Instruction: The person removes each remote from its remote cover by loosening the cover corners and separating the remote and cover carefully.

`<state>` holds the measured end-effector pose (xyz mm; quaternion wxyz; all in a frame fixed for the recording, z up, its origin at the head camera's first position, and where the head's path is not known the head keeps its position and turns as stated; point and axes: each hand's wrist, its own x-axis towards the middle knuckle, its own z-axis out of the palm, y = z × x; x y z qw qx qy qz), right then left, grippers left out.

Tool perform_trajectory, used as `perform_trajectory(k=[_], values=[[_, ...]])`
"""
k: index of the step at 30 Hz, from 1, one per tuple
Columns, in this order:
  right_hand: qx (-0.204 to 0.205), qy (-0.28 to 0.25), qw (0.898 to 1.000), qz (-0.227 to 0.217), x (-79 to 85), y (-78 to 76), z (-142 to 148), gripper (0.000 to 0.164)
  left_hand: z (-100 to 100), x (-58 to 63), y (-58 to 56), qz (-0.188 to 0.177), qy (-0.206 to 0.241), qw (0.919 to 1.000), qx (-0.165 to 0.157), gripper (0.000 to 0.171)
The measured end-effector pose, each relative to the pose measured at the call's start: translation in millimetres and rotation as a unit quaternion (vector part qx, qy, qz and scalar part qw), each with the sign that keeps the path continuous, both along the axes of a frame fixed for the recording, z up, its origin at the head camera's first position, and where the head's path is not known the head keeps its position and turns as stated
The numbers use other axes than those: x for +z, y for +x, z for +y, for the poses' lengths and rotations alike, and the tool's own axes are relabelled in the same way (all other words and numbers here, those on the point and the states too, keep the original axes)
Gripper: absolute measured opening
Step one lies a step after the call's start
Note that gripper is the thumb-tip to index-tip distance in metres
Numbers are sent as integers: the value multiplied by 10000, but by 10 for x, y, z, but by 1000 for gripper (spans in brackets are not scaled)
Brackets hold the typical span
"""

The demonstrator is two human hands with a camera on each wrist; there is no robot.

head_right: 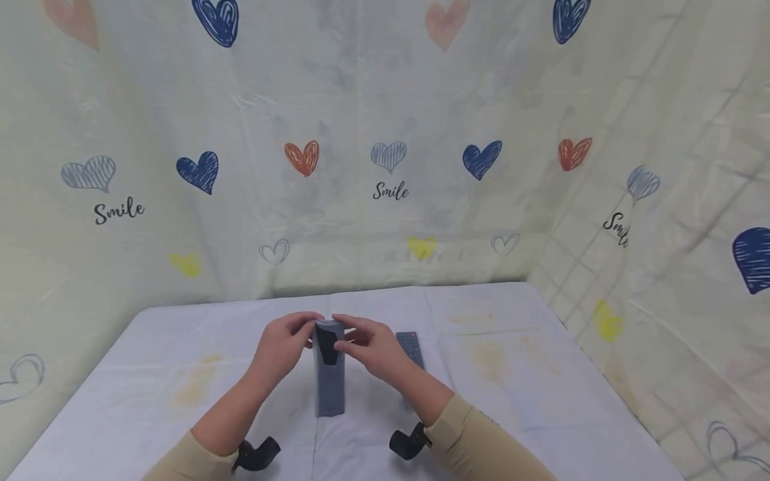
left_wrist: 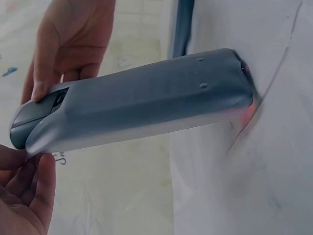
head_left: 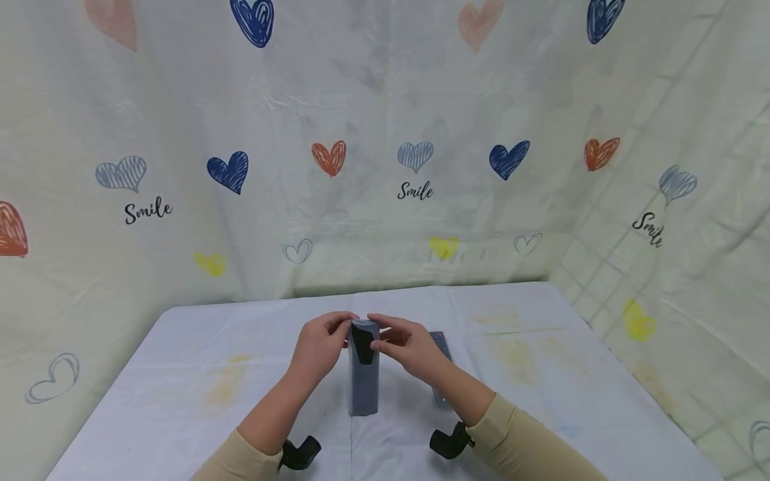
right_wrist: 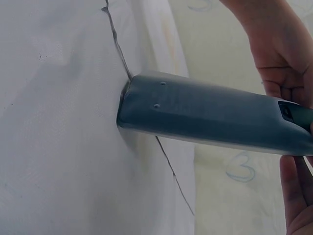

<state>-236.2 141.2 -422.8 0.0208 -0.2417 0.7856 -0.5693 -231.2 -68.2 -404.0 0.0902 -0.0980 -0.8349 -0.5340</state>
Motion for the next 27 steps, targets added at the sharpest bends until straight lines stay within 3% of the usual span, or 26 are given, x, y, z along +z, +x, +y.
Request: perform_trajectory(k=[6, 10, 17, 20, 27], values=[[179, -51, 9998, -10, 4, -13, 10, 52, -31, 82, -3, -289, -260, 9991, -147, 19], [230, 45, 9997, 12, 23, -13, 7, 51, -36, 49, -16, -272, -247, 9991, -230, 19], [254, 59, 9997, 15, 48, -1, -4, 51, -147, 11, -158, -835, 357, 9916, -917, 21], [300, 72, 9995, 30, 39, -3, -9, 52, -191, -3, -192, -1059, 523, 9875, -1047, 21], [196, 153, 9997, -11, 50, -2, -22, 52, -232, -51, -109, -1064, 966, 9836, -1086, 26]])
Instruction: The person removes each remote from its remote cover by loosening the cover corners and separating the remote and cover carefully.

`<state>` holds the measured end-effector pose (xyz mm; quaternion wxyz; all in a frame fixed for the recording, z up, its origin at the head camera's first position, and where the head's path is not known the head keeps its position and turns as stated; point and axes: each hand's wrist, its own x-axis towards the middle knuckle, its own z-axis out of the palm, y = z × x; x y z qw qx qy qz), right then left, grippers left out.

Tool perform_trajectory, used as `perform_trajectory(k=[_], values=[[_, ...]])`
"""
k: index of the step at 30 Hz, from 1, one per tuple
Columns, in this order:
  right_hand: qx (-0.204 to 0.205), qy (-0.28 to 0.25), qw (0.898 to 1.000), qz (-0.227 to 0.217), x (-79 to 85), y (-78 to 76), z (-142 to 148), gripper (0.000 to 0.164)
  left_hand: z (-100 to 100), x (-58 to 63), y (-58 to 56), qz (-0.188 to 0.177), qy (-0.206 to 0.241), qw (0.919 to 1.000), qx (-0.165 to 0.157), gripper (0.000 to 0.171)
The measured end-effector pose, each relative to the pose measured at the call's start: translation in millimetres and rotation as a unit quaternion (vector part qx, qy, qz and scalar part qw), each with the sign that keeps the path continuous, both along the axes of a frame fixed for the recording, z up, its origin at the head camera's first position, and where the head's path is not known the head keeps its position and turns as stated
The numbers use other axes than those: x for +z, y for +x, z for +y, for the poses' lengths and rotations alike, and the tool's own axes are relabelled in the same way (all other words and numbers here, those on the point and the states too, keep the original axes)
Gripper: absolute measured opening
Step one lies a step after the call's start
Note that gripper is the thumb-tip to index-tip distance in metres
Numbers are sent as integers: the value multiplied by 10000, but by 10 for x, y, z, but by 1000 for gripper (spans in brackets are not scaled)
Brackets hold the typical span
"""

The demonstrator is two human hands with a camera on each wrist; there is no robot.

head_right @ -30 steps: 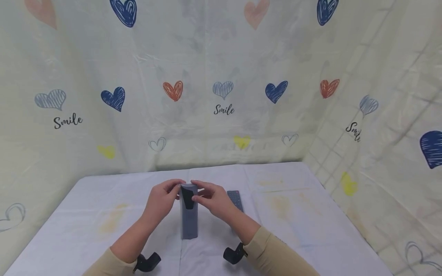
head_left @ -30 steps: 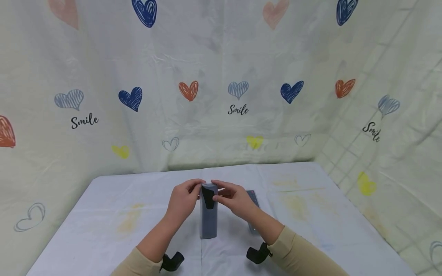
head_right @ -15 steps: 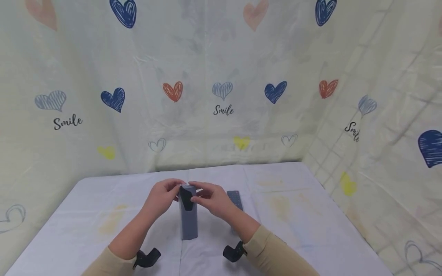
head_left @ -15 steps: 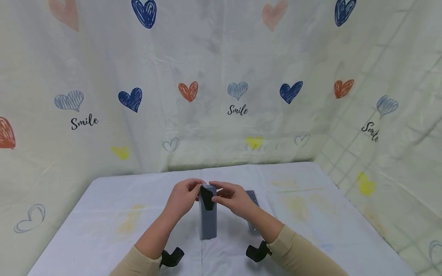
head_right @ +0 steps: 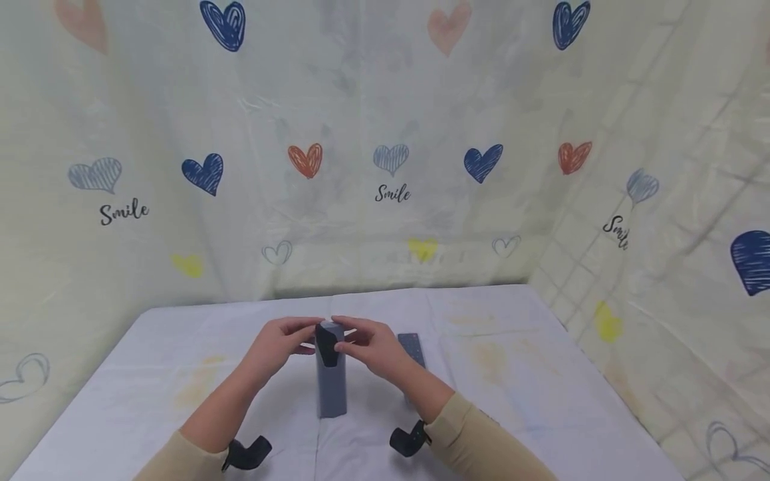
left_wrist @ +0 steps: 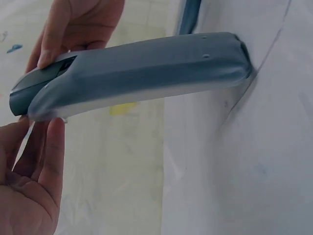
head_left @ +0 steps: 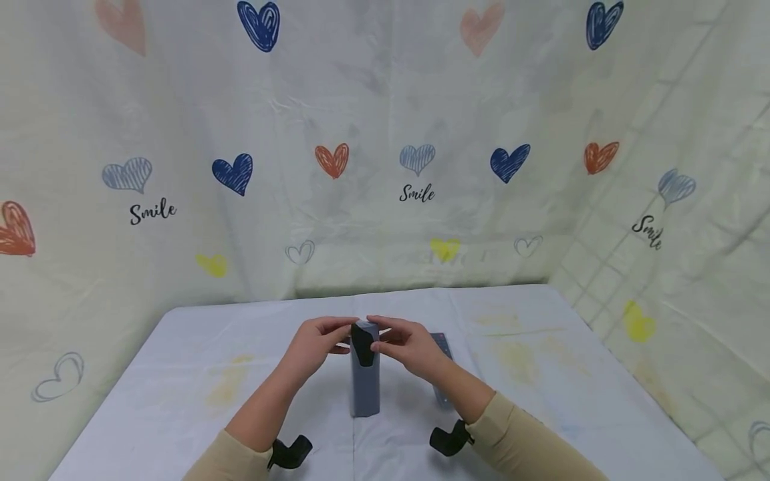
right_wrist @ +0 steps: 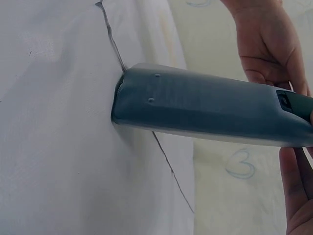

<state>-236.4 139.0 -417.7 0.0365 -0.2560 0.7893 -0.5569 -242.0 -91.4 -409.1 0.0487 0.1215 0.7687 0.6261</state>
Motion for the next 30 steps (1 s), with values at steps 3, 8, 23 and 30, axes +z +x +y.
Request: perform_trajectory(k=[3, 8, 23, 30], values=[[-17, 16, 10000, 22, -6, -3, 12, 52, 21, -26, 78, 103, 139, 9996, 222, 28], [-98, 46, 9999, 92, -24, -8, 16, 52, 86, -60, 246, 741, -187, 9953, 590, 33], [-529, 421, 9934, 927, 25, 38, -44, 40, 259, -64, 444, 1791, -1133, 9713, 1075, 51], [-1006, 498, 9888, 979, 84, 109, -86, 34, 306, -105, 458, 1958, -1141, 9679, 1090, 50]])
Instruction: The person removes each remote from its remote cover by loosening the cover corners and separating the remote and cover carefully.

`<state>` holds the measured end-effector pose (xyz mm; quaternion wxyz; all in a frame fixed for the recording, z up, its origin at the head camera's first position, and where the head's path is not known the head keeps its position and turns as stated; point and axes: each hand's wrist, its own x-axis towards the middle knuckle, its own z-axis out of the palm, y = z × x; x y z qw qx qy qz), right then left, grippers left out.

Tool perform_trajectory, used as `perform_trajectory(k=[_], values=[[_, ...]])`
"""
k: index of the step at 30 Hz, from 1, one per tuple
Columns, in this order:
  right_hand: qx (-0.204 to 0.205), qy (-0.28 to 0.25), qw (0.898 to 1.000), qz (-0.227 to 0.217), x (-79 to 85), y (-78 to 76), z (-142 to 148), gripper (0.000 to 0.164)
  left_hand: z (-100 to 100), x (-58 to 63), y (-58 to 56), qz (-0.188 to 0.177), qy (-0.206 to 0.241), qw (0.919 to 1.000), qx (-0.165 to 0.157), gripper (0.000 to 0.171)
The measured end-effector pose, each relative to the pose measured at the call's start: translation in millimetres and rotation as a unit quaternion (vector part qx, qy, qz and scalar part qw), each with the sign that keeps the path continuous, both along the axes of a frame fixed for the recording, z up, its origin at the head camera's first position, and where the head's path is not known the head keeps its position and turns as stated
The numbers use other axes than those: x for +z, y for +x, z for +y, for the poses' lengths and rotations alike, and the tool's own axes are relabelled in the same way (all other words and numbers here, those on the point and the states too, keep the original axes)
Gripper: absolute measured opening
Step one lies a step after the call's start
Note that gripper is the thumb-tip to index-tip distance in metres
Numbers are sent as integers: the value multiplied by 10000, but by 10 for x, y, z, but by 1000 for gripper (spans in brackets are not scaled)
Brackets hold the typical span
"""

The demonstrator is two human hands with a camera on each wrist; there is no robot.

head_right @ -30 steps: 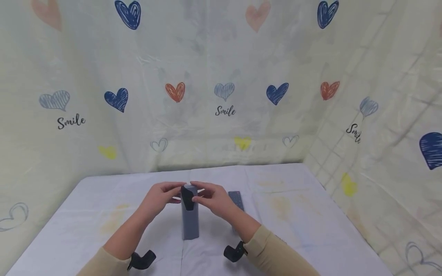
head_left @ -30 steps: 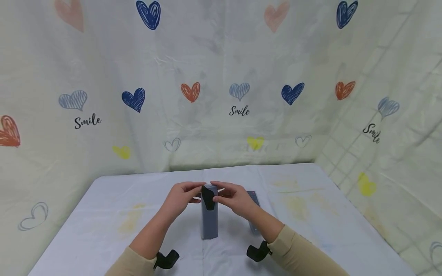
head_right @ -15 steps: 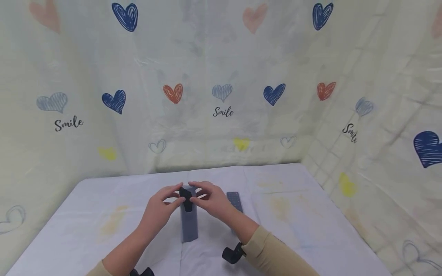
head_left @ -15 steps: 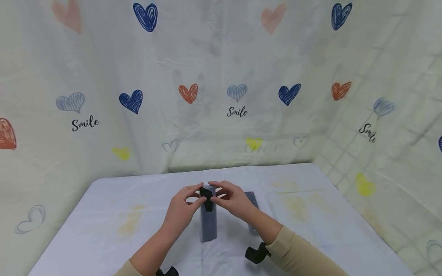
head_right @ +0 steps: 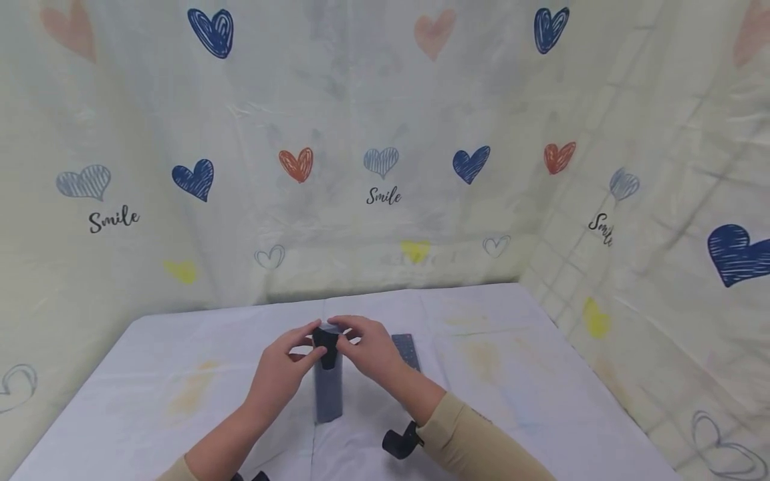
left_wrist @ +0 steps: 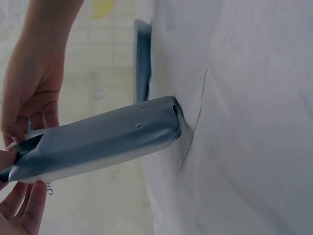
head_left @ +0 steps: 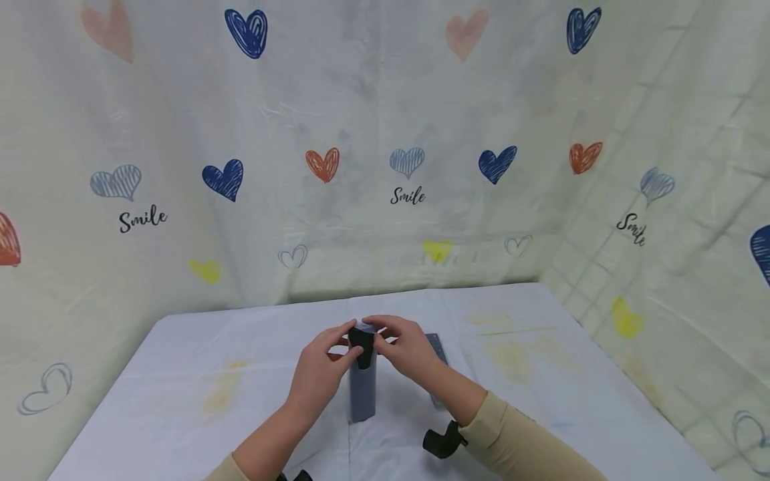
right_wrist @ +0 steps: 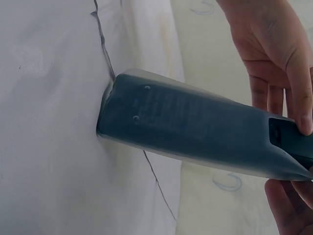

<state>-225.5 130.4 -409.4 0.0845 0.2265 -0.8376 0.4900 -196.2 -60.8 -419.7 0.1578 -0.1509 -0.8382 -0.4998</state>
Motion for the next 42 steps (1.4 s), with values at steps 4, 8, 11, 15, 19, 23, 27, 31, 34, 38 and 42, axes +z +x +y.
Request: perform_trajectory(k=[4, 8, 11, 15, 19, 23, 27, 31, 34, 38, 42], values=[[-232, -10, 9997, 89, 6, 22, -37, 33, 9, -30, -12, 122, -43, 9999, 28, 49], [-412, -62, 9989, 202, 7, 19, -73, 31, 8, -40, -18, 225, -49, 9997, 16, 48], [-474, -151, 9987, 119, 13, 15, -95, 29, 2, -34, -7, 203, -85, 9998, 30, 48], [-431, -374, 9981, -234, 28, -14, -101, 29, -8, -36, -4, 148, -108, 9998, 17, 49], [-152, -672, 9946, -771, 40, -67, -76, 27, -39, -65, -36, 47, -120, 9999, -4, 48], [186, -959, 9856, -1382, 42, -102, -47, 26, -91, -102, -71, -191, -66, 9998, 60, 47], [235, -1174, 9764, -1797, 53, -121, -46, 27, -120, -104, -80, -337, 17, 9994, 13, 47], [112, -1355, 9693, -2051, 71, -127, -50, 29, -113, -92, -74, -337, 25, 9994, -35, 48], [-15, -1432, 9658, -2162, 71, -133, -61, 30, -112, -91, -59, -308, 39, 9995, -19, 49], [-166, -1488, 9641, -2192, 27, -143, -74, 29, -115, -110, -54, -255, 23, 9997, -18, 49], [-70, -1369, 9669, -2153, -26, -132, -63, 28, -123, -127, -55, -324, 100, 9994, -18, 49]])
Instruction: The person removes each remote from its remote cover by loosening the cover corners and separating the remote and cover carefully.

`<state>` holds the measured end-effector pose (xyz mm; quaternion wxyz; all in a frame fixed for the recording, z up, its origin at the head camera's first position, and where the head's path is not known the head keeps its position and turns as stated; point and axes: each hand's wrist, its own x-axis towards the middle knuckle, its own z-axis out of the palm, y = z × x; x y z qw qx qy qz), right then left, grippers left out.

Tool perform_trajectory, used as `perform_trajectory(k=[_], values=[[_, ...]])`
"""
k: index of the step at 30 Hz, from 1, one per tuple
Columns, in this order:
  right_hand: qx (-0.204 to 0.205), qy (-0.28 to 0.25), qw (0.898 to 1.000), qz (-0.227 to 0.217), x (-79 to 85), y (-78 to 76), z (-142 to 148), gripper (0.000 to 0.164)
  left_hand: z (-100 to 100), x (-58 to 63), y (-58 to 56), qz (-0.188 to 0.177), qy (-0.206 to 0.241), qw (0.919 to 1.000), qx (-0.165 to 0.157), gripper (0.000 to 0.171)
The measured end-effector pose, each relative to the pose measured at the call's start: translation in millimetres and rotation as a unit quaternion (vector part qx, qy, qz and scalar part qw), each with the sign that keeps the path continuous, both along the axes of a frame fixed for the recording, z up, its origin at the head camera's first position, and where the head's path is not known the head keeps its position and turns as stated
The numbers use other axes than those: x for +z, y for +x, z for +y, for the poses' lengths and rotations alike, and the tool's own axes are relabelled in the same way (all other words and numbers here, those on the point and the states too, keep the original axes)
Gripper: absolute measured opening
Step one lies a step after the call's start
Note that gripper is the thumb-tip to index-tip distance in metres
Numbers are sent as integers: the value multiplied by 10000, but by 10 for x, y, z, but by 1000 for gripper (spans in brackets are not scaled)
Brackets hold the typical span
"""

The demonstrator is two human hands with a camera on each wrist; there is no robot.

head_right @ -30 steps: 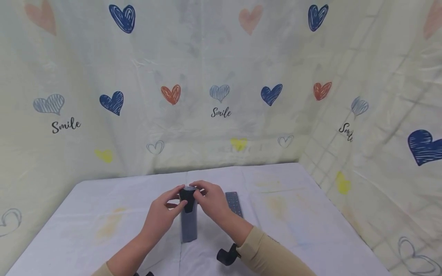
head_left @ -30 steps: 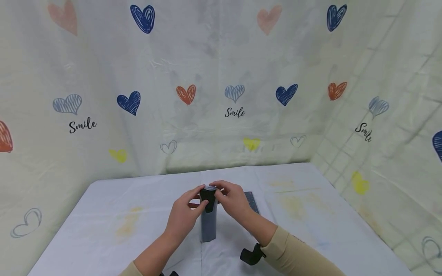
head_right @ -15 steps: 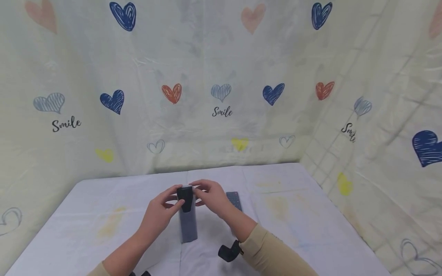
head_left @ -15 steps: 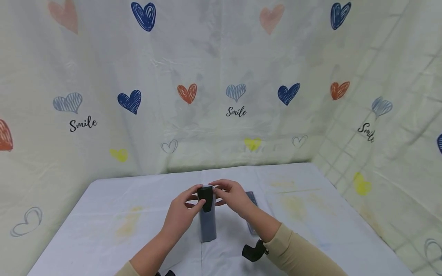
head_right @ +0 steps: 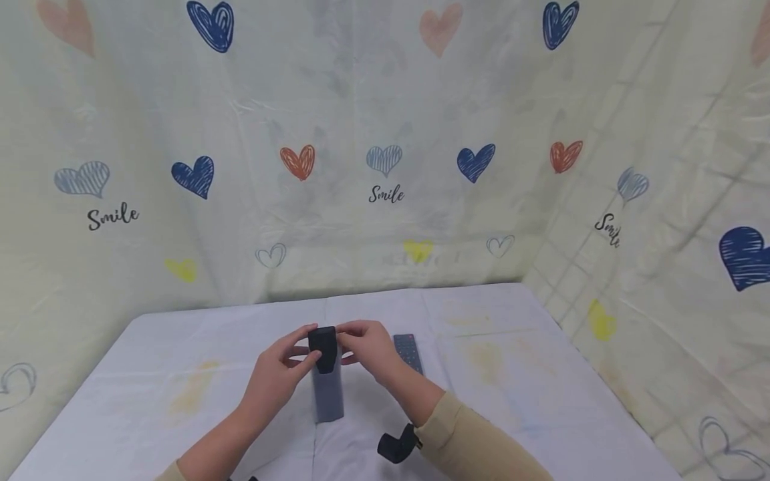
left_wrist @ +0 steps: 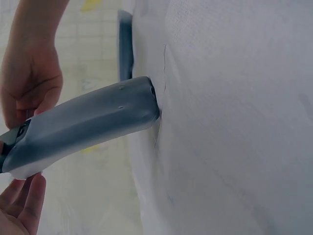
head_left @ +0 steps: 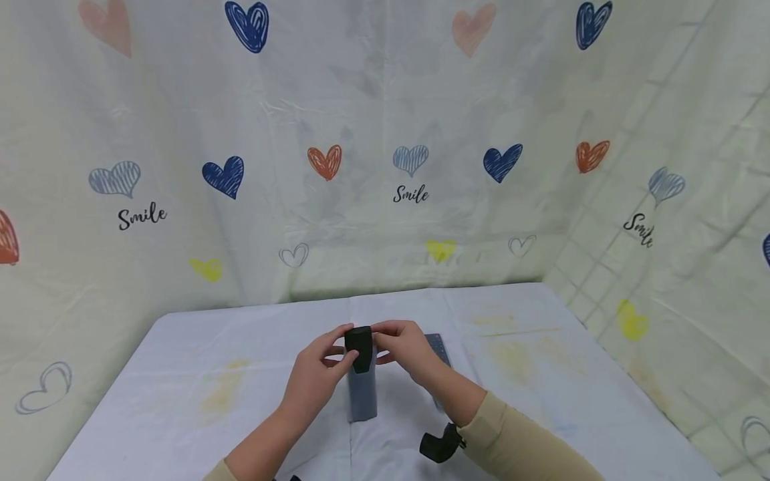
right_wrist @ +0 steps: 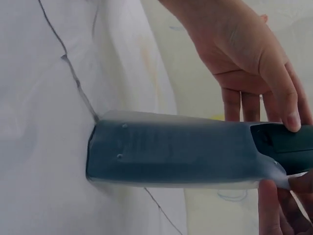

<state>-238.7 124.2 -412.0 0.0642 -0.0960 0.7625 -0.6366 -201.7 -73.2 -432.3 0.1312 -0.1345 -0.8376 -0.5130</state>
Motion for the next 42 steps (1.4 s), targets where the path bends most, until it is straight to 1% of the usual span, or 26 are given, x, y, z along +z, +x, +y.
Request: perform_trajectory(k=[4, 9, 12, 15, 17, 19, 23, 27, 31, 34, 37, 42], values=[[262, 118, 9994, 202, -18, 34, 33, 28, -29, -15, 12, -209, 101, 9997, 23, 50], [478, 229, 9971, 555, -71, 54, 86, 30, -70, -24, 29, -512, 402, 9978, -94, 55], [507, 263, 9958, 722, -114, 63, 105, 31, -88, -32, 33, -800, 679, 9943, -213, 58], [510, 277, 9948, 841, -152, 76, 119, 33, -103, -45, 39, -1173, 895, 9886, -311, 53], [482, 298, 9945, 886, -178, 85, 123, 34, -111, -58, 36, -1391, 985, 9847, -355, 49], [441, 325, 9944, 904, -201, 98, 127, 35, -120, -68, 36, -1459, 943, 9840, -385, 45], [431, 321, 9947, 874, -245, 136, 140, 32, -134, -95, 43, -1374, 723, 9874, -293, 42], [592, 378, 9946, 770, -267, 191, 171, 24, -135, -142, 71, -1170, 422, 9921, -186, 38], [654, 515, 9941, 698, -282, 233, 201, 25, -110, -159, 89, -1000, 372, 9942, -134, 33], [551, 504, 9950, 663, -318, 240, 203, 28, -86, -158, 87, -921, 453, 9947, -81, 30], [355, 411, 9966, 626, -356, 229, 191, 28, -60, -166, 73, -849, 530, 9950, -28, 27], [-42, 198, 9974, 698, -368, 174, 164, 25, -13, -164, -14, -729, 597, 9955, 72, 25]])
